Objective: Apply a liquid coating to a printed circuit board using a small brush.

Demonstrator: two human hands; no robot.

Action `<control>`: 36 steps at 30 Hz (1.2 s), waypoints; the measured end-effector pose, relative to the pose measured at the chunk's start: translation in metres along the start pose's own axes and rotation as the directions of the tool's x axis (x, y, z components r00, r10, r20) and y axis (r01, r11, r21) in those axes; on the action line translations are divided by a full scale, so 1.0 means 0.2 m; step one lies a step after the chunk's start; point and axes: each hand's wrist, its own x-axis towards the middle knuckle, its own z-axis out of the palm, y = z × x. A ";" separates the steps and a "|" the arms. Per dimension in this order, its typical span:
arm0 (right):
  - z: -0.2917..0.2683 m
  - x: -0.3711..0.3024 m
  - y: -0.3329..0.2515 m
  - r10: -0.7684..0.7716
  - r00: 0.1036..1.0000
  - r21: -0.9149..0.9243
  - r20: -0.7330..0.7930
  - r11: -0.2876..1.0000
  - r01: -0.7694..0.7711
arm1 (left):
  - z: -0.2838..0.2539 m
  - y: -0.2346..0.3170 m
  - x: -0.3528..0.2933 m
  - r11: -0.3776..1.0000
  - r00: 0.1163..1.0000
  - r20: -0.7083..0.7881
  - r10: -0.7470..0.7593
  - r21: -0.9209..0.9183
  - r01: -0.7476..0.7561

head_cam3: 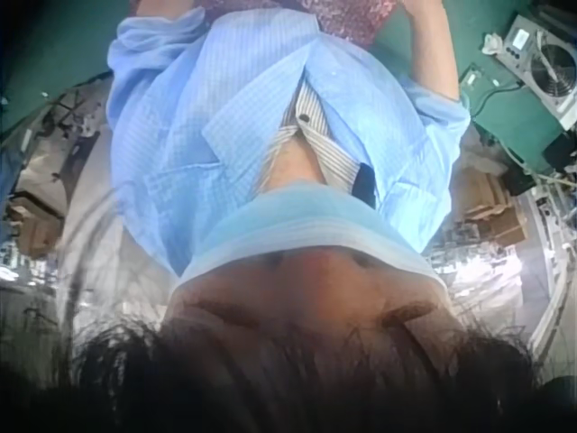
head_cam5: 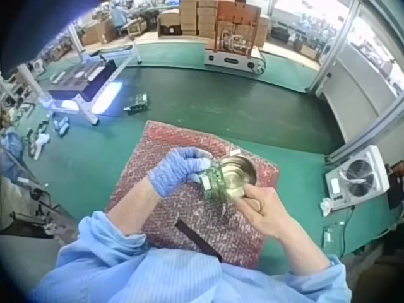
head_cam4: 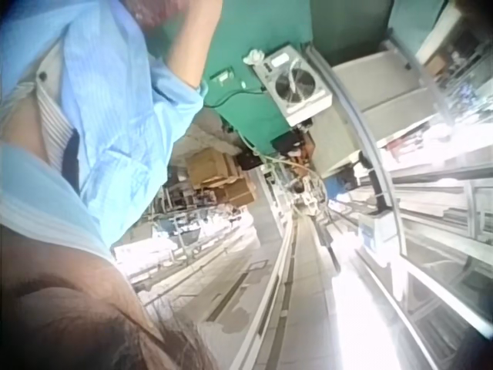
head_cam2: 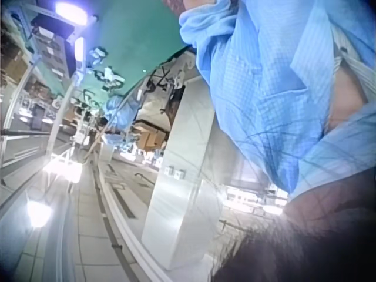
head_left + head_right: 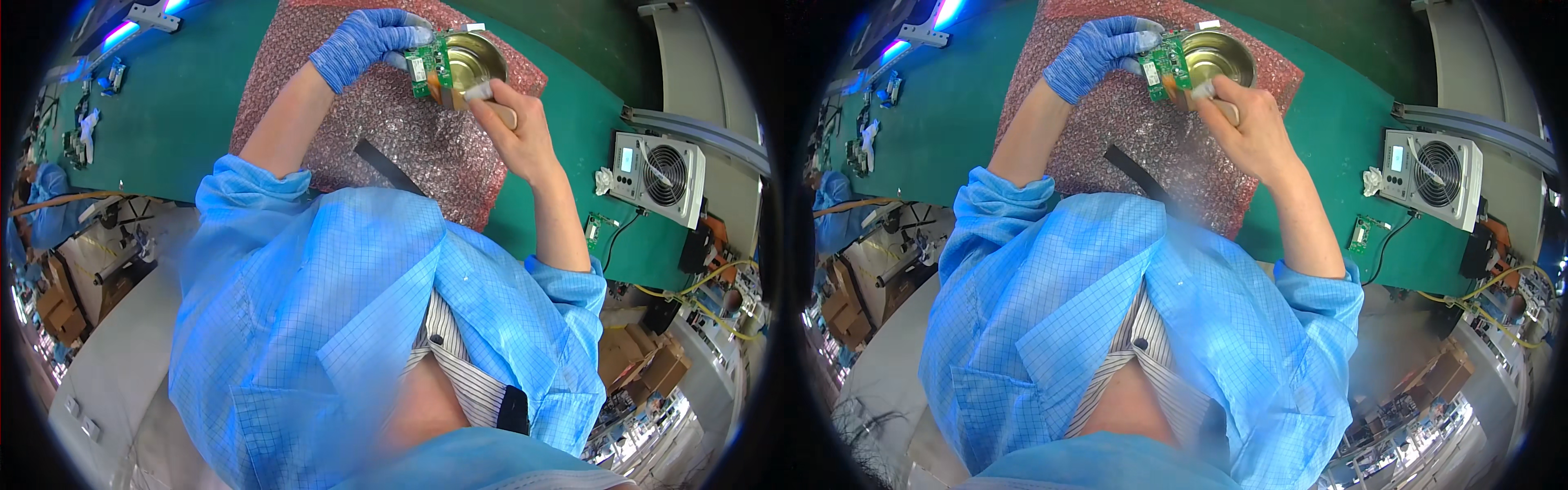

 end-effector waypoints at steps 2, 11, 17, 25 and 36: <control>-0.02 -0.03 0.02 0.058 0.998 0.191 -0.031 0.980 -0.051 | -0.01 -0.01 0.00 1.000 1.000 -0.011 -0.005 -0.016 0.005; -0.01 0.02 0.11 0.094 0.966 0.499 -0.241 0.866 0.040 | -0.02 0.01 0.00 0.995 0.997 0.044 0.058 -0.086 -0.054; 0.07 -0.07 0.12 0.146 0.979 0.505 -0.140 0.861 -0.056 | -0.03 0.03 -0.05 0.898 1.000 -0.008 0.003 -0.440 -0.006; 0.16 -0.05 0.08 0.227 0.916 0.521 -0.331 0.853 -0.024 | 0.01 0.02 -0.06 0.804 0.992 -0.117 0.035 -0.587 -0.098; 0.16 0.04 0.04 0.273 0.904 0.589 -0.328 0.808 -0.030 | 0.04 0.01 -0.04 0.784 0.974 -0.226 0.024 -0.599 -0.159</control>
